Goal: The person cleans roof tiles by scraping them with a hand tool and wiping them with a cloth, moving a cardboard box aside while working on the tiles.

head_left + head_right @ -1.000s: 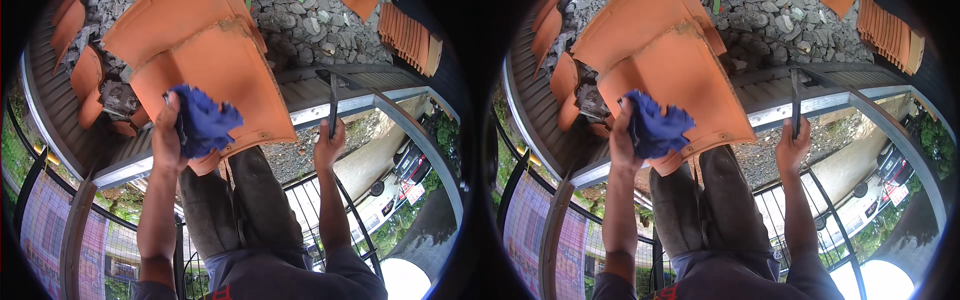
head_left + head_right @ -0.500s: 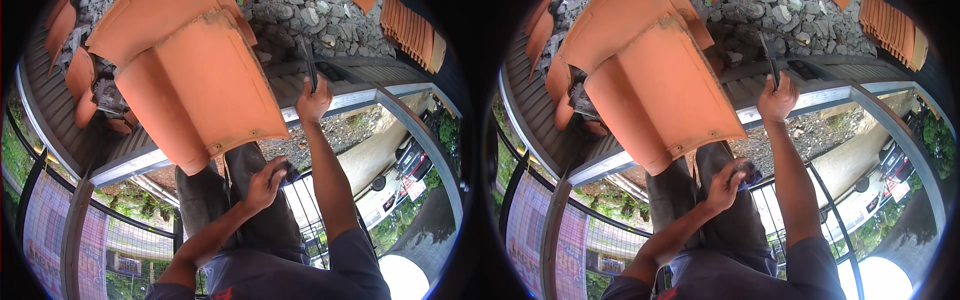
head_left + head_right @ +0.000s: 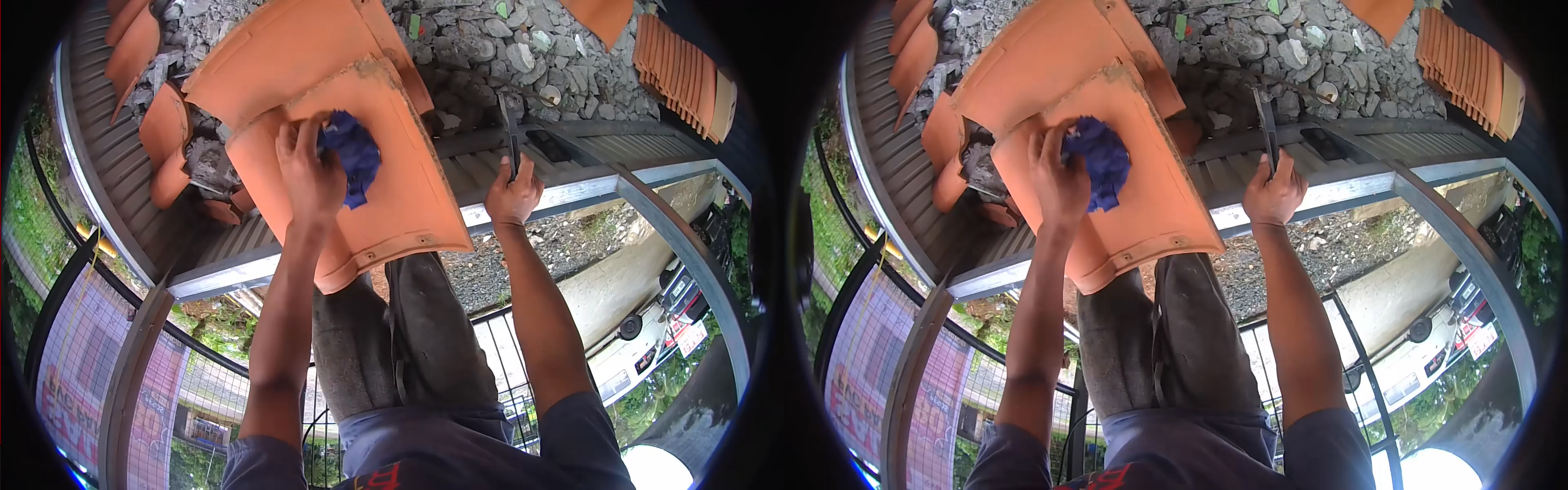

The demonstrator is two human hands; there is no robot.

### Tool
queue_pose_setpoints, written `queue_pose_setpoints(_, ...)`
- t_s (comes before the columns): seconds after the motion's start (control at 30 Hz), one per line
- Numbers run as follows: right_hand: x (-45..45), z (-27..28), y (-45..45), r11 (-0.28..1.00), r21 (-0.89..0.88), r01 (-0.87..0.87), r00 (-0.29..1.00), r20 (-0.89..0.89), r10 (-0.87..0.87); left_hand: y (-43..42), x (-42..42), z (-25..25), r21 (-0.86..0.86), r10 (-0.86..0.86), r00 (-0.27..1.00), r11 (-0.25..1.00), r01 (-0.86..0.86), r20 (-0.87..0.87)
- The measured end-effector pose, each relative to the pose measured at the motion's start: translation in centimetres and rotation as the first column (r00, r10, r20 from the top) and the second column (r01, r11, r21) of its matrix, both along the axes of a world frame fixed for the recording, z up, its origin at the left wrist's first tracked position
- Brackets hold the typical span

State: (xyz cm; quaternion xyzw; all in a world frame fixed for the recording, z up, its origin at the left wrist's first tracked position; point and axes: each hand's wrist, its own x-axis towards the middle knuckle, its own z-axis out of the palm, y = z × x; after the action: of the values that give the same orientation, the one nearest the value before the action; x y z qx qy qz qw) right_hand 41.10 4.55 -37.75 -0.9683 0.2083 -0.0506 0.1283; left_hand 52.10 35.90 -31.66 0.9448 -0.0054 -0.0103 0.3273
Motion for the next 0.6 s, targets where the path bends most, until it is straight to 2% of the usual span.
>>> queue_pose_setpoints(0.03, -0.1, 0.0, 0.0, 1.000, 0.005, -0.007, 1.000, 0.002, 0.007, 0.3, 1.3, -1.4, -0.052, 0.062, 0.988, 0.997, -0.055, 0.139)
queue_pose_setpoints(0.07, 0.0, 0.1, 0.1, 1.000, 0.006, 0.000, 1.000, -0.027, 0.000, 0.3, 2.7, -1.9, -0.049, 0.070, 0.987, 0.997, -0.064, 0.141)
queue_pose_setpoints(0.13, 0.2, 0.0, 0.0, 1.000, 0.008, 0.012, 0.997, -0.076, -0.011, -0.3, 5.0, -1.9, -0.224, 0.414, 0.891, 0.901, -0.372, 0.187)
queue_pose_setpoints(0.17, 0.3, -0.2, -0.1, 1.000, 0.004, 0.007, 0.997, -0.076, -0.007, -0.9, 5.5, -1.8, -0.227, 0.419, 0.889, 0.898, -0.376, 0.185)
queue_pose_setpoints(0.23, 0.0, -0.4, -0.2, 0.999, -0.032, -0.033, 0.999, -0.018, 0.032, -2.4, 5.7, -1.6, -0.313, 0.267, 0.946, 0.928, -0.201, 0.183)
queue_pose_setpoints(0.3, 0.1, -0.2, -0.3, 0.999, -0.024, -0.038, 0.999, -0.035, 0.037, -4.6, 4.9, -2.4, -0.334, -0.095, 0.984, 0.932, 0.141, 0.151)
queue_pose_setpoints(0.33, 0.2, -0.1, -0.1, 0.999, -0.015, -0.036, 0.998, -0.047, 0.035, -5.2, 4.3, -3.0, -0.237, -0.079, 0.980, 0.964, 0.123, 0.185)
queue_pose_setpoints(0.37, 0.2, 0.2, 0.1, 0.999, -0.005, -0.038, 0.998, -0.043, 0.038, -4.6, 4.0, -3.7, -0.227, -0.079, 0.979, 0.966, 0.121, 0.187)
queue_pose_setpoints(0.43, 0.6, 0.7, 0.3, 1.000, -0.011, -0.028, 0.994, -0.109, 0.027, -3.3, 4.2, -5.0, 0.047, -0.193, 0.965, 0.981, 0.188, 0.178)
queue_pose_setpoints(0.47, 0.5, 0.5, 0.2, 0.999, -0.015, -0.038, 0.995, -0.092, 0.036, -2.2, 4.2, -5.4, 0.147, -0.242, 0.959, 0.964, 0.220, 0.147)
queue_pose_setpoints(0.5, 0.4, 0.5, 0.3, 0.999, -0.011, -0.037, 0.995, -0.092, 0.036, -0.6, 4.3, -5.3, 0.151, -0.243, 0.959, 0.964, 0.221, 0.147)
queue_pose_setpoints(0.57, 0.6, 0.7, 0.3, 0.999, 0.006, -0.053, 0.995, -0.087, 0.053, 2.6, 4.9, -4.9, 0.416, -0.303, 0.949, 0.877, 0.239, 0.093)
queue_pose_setpoints(0.6, 0.7, 0.7, 0.2, 0.998, 0.007, -0.057, 0.995, -0.076, 0.058, 3.7, 5.0, -5.0, 0.432, -0.296, 0.952, 0.871, 0.236, 0.075)
